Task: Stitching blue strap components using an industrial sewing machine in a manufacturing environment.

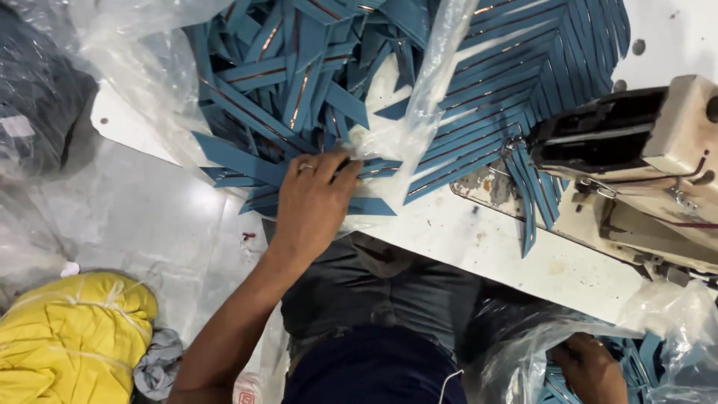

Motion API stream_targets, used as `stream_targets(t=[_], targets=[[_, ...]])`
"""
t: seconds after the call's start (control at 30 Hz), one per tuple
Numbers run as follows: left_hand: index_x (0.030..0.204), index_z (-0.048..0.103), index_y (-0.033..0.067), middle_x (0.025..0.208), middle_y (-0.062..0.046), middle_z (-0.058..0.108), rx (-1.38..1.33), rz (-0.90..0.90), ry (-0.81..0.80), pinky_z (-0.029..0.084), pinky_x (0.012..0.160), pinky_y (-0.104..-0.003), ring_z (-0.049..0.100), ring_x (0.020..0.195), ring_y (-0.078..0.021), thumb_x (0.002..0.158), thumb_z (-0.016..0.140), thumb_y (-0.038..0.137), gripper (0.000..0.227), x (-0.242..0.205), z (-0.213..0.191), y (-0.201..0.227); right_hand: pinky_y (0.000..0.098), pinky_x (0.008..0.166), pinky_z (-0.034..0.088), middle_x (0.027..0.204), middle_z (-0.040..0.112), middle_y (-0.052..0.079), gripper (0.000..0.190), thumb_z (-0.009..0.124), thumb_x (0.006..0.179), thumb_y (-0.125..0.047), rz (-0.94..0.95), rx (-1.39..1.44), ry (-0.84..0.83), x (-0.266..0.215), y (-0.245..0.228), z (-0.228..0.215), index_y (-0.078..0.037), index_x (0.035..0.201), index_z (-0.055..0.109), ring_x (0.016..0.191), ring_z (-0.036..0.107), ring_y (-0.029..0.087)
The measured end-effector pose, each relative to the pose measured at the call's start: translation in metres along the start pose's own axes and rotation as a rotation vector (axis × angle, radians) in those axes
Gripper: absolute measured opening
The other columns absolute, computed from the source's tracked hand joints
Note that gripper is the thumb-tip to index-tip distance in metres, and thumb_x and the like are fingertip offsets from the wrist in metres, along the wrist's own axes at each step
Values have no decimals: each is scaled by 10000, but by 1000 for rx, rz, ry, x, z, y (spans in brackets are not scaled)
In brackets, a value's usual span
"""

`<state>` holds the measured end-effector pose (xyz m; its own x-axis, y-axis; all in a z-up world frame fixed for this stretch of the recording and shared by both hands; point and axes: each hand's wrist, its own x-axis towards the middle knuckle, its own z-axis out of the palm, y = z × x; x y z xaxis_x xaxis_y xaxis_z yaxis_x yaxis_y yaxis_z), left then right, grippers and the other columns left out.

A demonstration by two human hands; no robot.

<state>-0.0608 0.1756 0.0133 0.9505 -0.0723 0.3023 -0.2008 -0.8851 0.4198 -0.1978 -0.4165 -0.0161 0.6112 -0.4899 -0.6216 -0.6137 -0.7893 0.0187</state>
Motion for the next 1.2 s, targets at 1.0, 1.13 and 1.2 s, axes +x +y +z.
stream_targets(t=[1.0,1.13,1.2], targets=[[1255,692,38,986,-163,641,-122,279,-165,572,616,-424,708,729,-300,891,625,112,377,82,102,120,450,851,545,1154,655,237,406,733,895,-113,-1077,222,577,-33,-294,-40,-51,1295,701,1012,638,405],[1274,680,-6,994,-179,650,-90,275,-235,579,618,-405,714,727,-306,885,606,41,399,82,109,123,435,761,555,1130,723,98,272,779,922,-153,-998,192,680,-38,-306,-39,-81,1182,741,880,681,336],[1264,676,-21,999,-184,657,-103,253,-243,583,626,-401,719,739,-313,901,605,36,375,85,113,123,423,765,566,1143,730,63,211,779,927,-148,-1025,196,734,-37,-313,-35,-88,1126,744,868,686,323]])
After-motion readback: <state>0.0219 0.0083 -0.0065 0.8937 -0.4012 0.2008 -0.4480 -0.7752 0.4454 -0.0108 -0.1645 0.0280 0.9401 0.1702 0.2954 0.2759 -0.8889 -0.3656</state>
